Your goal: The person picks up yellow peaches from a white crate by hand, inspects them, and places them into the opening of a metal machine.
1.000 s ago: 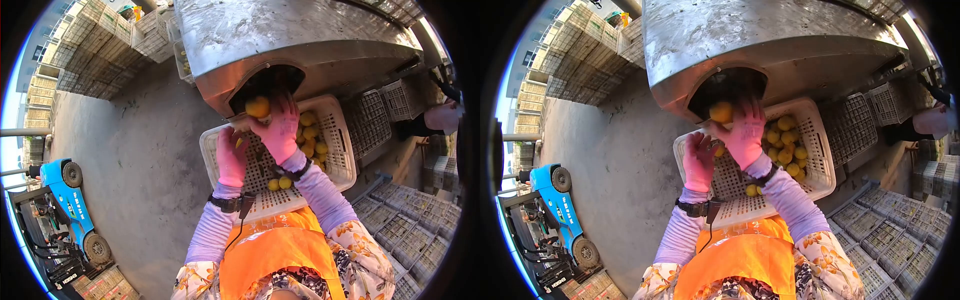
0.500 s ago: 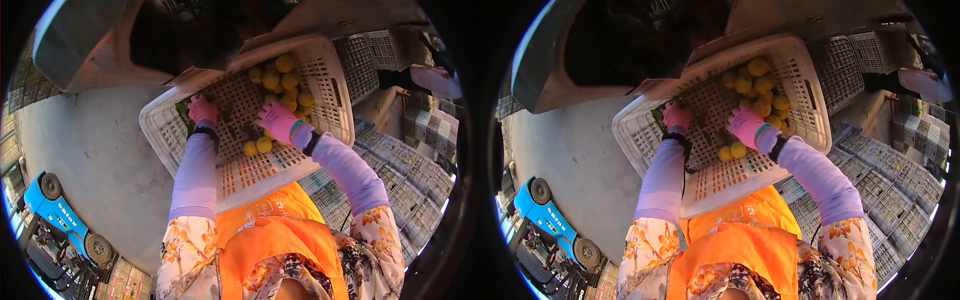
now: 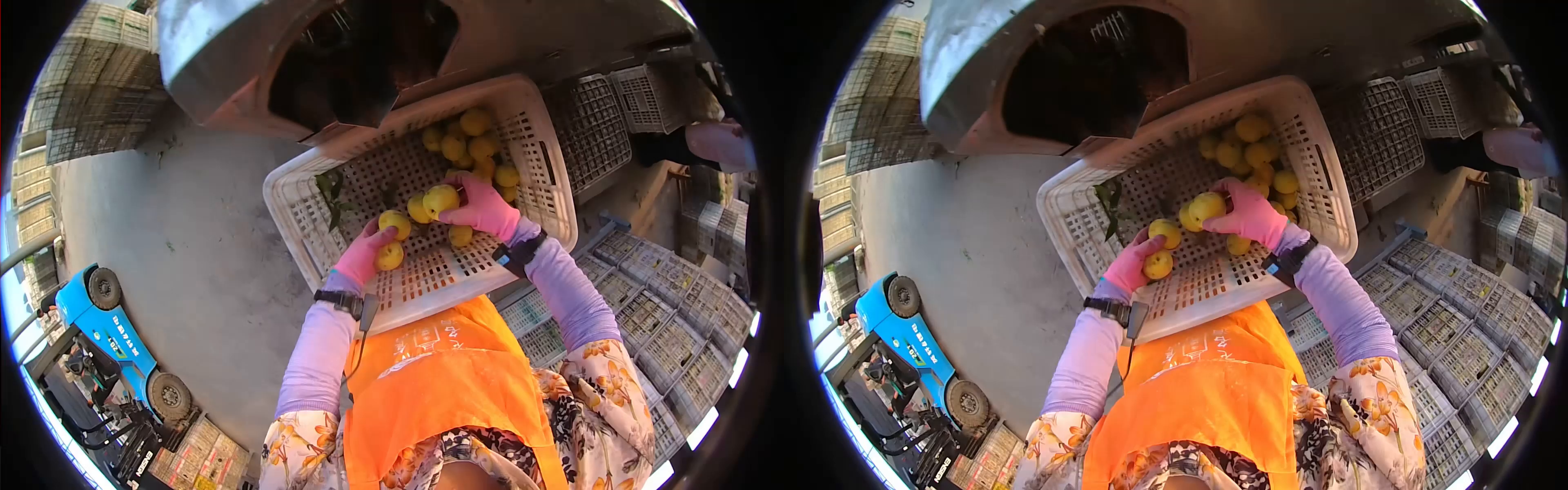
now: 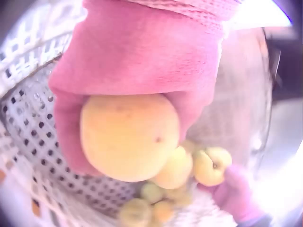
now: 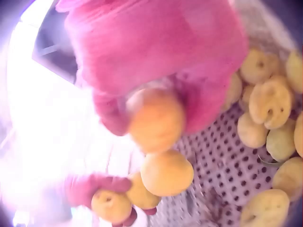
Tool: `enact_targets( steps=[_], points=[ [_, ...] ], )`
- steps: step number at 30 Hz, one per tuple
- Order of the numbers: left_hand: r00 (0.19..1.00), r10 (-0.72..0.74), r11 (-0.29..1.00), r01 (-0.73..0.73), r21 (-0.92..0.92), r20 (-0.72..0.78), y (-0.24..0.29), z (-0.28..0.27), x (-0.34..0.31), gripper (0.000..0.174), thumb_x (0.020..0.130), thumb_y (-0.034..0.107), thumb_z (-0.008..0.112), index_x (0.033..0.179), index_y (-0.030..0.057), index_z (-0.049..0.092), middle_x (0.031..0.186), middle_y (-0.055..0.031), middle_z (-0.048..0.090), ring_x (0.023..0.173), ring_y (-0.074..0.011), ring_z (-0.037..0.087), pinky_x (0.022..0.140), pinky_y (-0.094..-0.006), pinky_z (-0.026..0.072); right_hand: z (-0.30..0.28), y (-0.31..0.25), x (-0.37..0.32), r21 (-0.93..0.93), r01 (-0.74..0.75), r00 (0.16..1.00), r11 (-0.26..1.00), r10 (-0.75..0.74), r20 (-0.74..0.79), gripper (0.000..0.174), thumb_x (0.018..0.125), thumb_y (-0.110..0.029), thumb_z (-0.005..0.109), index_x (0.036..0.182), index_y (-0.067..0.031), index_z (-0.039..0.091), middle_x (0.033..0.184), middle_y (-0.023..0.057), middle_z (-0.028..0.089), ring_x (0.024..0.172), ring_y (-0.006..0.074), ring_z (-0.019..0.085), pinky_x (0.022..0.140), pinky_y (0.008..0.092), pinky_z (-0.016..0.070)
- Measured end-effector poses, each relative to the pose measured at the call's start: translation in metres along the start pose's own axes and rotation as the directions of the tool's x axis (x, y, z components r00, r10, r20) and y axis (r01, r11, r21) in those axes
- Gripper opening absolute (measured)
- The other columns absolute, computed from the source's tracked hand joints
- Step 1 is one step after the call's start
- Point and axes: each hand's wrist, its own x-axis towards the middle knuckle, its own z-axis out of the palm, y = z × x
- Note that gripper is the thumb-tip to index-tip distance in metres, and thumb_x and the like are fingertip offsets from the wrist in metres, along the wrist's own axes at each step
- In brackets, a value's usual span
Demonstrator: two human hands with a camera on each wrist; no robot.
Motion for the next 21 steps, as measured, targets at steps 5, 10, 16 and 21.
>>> enact_targets(
  steps=[5,10,16,21],
  points=[
    [0.949,0.289,0.812,-0.172,-0.558,0.128,0.051,0.058,-0.094,0.055,0.098,0.033,0.067,0.146,0.0196,0.044,0.14,-0.0051,0.054,0.125,-0.027,0.058,0.09,-0.055,0.0556,0.039,-0.068,-0.043,0.554,0.184,0.979,0.812,-0.199,-0.033,0.055,0.08,-0.03,0.08,0.12,0.0022,0.062,0.126,0.0147,0.06,0.112,0.0276,0.063,0.1,0.0356,0.0486],
    [0.905,0.415,0.841,-0.342,-0.42,0.093,0.092,0.088,-0.125,0.053,0.1,0.033,0.064,0.147,0.0198,0.043,0.141,-0.0064,0.053,0.126,-0.027,0.057,0.091,-0.0494,0.0572,0.042,-0.127,-0.08,-0.199,0.437,0.779,0.877,-0.48,-0.404,0.061,0.088,-0.023,0.074,0.142,-0.0017,0.054,0.139,0.0208,0.055,0.11,0.031,0.066,0.09,0.034,0.056],
    [0.859,0.508,0.825,-0.462,-0.326,0.068,0.118,0.101,-0.14,0.057,0.099,0.033,0.065,0.148,0.0167,0.041,0.139,-0.0076,0.053,0.122,-0.025,0.059,0.092,-0.0453,0.057,0.046,-0.155,-0.069,-0.423,0.401,0.668,0.812,-0.576,-0.472,0.08,0.07,-0.029,0.088,0.138,-0.0006,0.055,0.133,0.0199,0.059,0.111,0.0369,0.064,0.093,0.0406,0.0555],
    [0.74,0.67,0.742,-0.666,0.079,-0.054,0.146,0.087,-0.136,0.069,0.094,0.019,0.069,0.153,0.0041,0.036,0.137,-0.0106,0.056,0.119,-0.0206,0.059,0.098,-0.0357,0.0519,0.035,-0.183,0.007,-0.706,0.192,0.517,0.682,-0.681,-0.518,0.077,0.064,-0.046,0.085,0.127,-0.006,0.063,0.137,0.0165,0.054,0.125,0.0355,0.053,0.105,0.0491,0.0418]
  ],
)
